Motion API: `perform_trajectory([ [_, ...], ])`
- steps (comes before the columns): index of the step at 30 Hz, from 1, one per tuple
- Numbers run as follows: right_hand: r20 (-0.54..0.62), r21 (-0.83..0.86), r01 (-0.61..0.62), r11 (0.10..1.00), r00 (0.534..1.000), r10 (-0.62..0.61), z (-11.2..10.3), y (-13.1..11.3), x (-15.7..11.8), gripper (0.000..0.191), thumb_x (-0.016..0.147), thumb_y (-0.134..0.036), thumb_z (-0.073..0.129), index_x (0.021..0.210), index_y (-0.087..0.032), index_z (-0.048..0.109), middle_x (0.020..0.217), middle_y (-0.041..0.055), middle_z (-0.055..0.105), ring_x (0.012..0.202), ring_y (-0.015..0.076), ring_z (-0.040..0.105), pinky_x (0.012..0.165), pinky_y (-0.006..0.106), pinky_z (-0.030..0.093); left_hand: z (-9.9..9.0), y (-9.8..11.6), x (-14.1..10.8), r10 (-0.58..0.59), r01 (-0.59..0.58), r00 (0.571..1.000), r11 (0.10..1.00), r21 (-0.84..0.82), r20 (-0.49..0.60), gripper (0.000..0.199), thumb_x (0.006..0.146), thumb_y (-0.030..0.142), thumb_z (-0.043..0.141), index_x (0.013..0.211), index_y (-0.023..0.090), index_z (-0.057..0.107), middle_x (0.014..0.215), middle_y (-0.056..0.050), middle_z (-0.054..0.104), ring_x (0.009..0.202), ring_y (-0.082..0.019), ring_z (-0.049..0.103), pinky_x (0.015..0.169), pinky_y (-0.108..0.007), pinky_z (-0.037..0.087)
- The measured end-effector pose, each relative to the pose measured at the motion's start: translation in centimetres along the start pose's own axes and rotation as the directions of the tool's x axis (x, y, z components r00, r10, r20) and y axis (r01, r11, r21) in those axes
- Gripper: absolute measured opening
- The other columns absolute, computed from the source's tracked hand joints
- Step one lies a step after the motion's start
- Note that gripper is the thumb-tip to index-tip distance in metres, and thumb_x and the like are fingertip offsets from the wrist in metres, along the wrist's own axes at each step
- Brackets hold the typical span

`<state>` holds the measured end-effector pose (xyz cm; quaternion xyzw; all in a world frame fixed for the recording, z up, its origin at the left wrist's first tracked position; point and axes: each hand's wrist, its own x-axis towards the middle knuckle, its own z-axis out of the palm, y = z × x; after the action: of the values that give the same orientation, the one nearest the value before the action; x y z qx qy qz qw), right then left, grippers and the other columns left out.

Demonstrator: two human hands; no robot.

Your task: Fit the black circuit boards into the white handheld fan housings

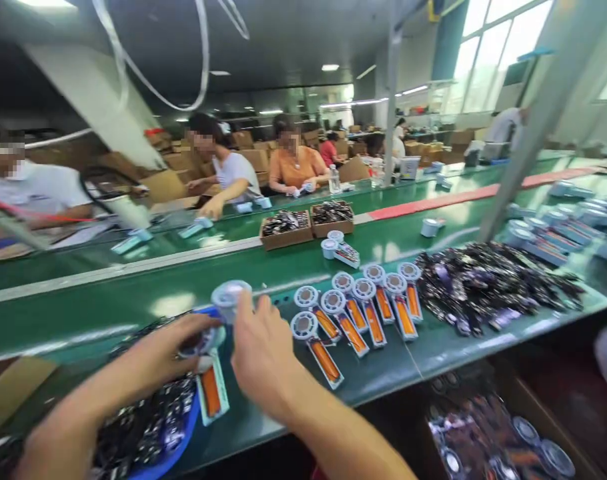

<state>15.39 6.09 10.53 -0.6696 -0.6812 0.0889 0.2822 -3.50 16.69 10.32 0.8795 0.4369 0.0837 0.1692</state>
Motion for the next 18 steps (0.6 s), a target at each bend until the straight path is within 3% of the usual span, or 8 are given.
perform_trajectory([
  [1, 0.021, -0.029, -0.047, 0.998, 0.999, 0.047, 1.9, 0.1, -1.8, 0.078, 0.079, 0.002, 0.055, 0.152, -0.017, 0.034, 0.120, 0.0155, 0.064, 0.097, 0.0277, 0.071, 0.077, 0.036, 0.059, 0.9, 0.4, -1.3, -0.008, 0.008, 1.000, 1.000, -0.020, 0.009, 0.048, 0.068, 0.025, 0.066, 0.117, 0.026, 0.071, 0.124, -0.002, 0.070, 0.113, -0.025, 0.067, 0.101, -0.032, 0.049],
  [3, 0.011, -0.100, -0.101, 0.990, 0.995, 0.103, 5.9, 1.3, -4.8, 0.080, 0.081, 0.003, 0.051, 0.154, -0.026, 0.034, 0.121, 0.0148, 0.064, 0.093, 0.0273, 0.072, 0.073, 0.035, 0.059, 2.9, 1.6, -3.3, -0.051, 0.054, 0.997, 0.996, -0.068, 0.056, 0.052, 0.069, 0.016, 0.062, 0.118, 0.030, 0.071, 0.126, -0.003, 0.069, 0.112, -0.024, 0.068, 0.102, -0.033, 0.050],
  [6, -0.094, -0.173, -0.001, 0.985, 0.995, -0.015, 10.6, 4.9, -7.6, 0.072, 0.085, 0.000, 0.050, 0.150, -0.030, 0.044, 0.128, 0.0149, 0.063, 0.100, 0.0291, 0.071, 0.080, 0.037, 0.061, 6.1, 3.5, -4.2, -0.117, 0.121, 0.993, 0.984, -0.133, 0.036, 0.057, 0.079, 0.014, 0.057, 0.133, 0.031, 0.063, 0.152, -0.008, 0.051, 0.130, -0.026, 0.060, 0.112, -0.041, 0.044],
  [10, -0.160, -0.223, 0.202, 0.954, 0.958, -0.240, 12.0, 9.8, -8.3, 0.067, 0.093, -0.010, 0.048, 0.156, -0.026, 0.034, 0.148, 0.0164, 0.052, 0.132, 0.0328, 0.056, 0.101, 0.044, 0.056, 8.5, 4.1, -3.3, -0.144, 0.135, 0.979, 0.988, -0.072, -0.143, 0.055, 0.089, 0.015, 0.052, 0.142, 0.028, 0.055, 0.159, -0.009, 0.043, 0.146, -0.025, 0.043, 0.118, -0.042, 0.039],
  [12, -0.138, -0.221, 0.252, 0.942, 0.948, -0.286, 11.3, 11.3, -8.1, 0.068, 0.096, -0.017, 0.047, 0.159, -0.026, 0.027, 0.157, 0.0142, 0.044, 0.140, 0.0325, 0.049, 0.104, 0.045, 0.054, 8.0, 3.1, -2.5, -0.168, 0.165, 0.963, 0.986, -0.031, -0.212, 0.049, 0.094, 0.017, 0.048, 0.142, 0.027, 0.054, 0.153, -0.008, 0.052, 0.140, -0.021, 0.051, 0.115, -0.036, 0.044],
  [14, -0.142, -0.215, 0.290, 0.933, 0.936, -0.323, 10.5, 12.0, -7.9, 0.070, 0.094, -0.015, 0.046, 0.160, -0.026, 0.025, 0.158, 0.0125, 0.043, 0.140, 0.0319, 0.049, 0.104, 0.043, 0.055, 6.4, 1.4, -1.6, -0.265, 0.275, 0.923, 0.961, -0.002, -0.278, 0.042, 0.100, 0.017, 0.039, 0.136, 0.021, 0.058, 0.141, -0.012, 0.061, 0.129, -0.021, 0.059, 0.111, -0.036, 0.047],
  [16, -0.182, -0.196, 0.319, 0.927, 0.917, -0.354, 10.3, 12.1, -8.0, 0.073, 0.093, -0.011, 0.044, 0.161, -0.027, 0.022, 0.156, 0.0123, 0.045, 0.138, 0.0316, 0.052, 0.103, 0.043, 0.056, 4.6, -0.5, -0.5, -0.369, 0.397, 0.868, 0.918, 0.019, -0.331, 0.039, 0.102, 0.016, 0.033, 0.128, 0.014, 0.061, 0.130, -0.017, 0.065, 0.124, -0.025, 0.061, 0.109, -0.044, 0.047],
  [18, -0.269, -0.168, 0.340, 0.925, 0.887, -0.375, 10.6, 11.9, -8.3, 0.076, 0.095, -0.011, 0.044, 0.163, -0.031, 0.017, 0.150, 0.0123, 0.051, 0.134, 0.0324, 0.056, 0.101, 0.045, 0.057, 3.2, -1.9, 0.7, -0.444, 0.483, 0.831, 0.874, 0.040, -0.334, 0.026, 0.102, 0.021, 0.047, 0.120, 0.014, 0.064, 0.124, -0.015, 0.067, 0.119, -0.027, 0.063, 0.105, -0.050, 0.050],
])
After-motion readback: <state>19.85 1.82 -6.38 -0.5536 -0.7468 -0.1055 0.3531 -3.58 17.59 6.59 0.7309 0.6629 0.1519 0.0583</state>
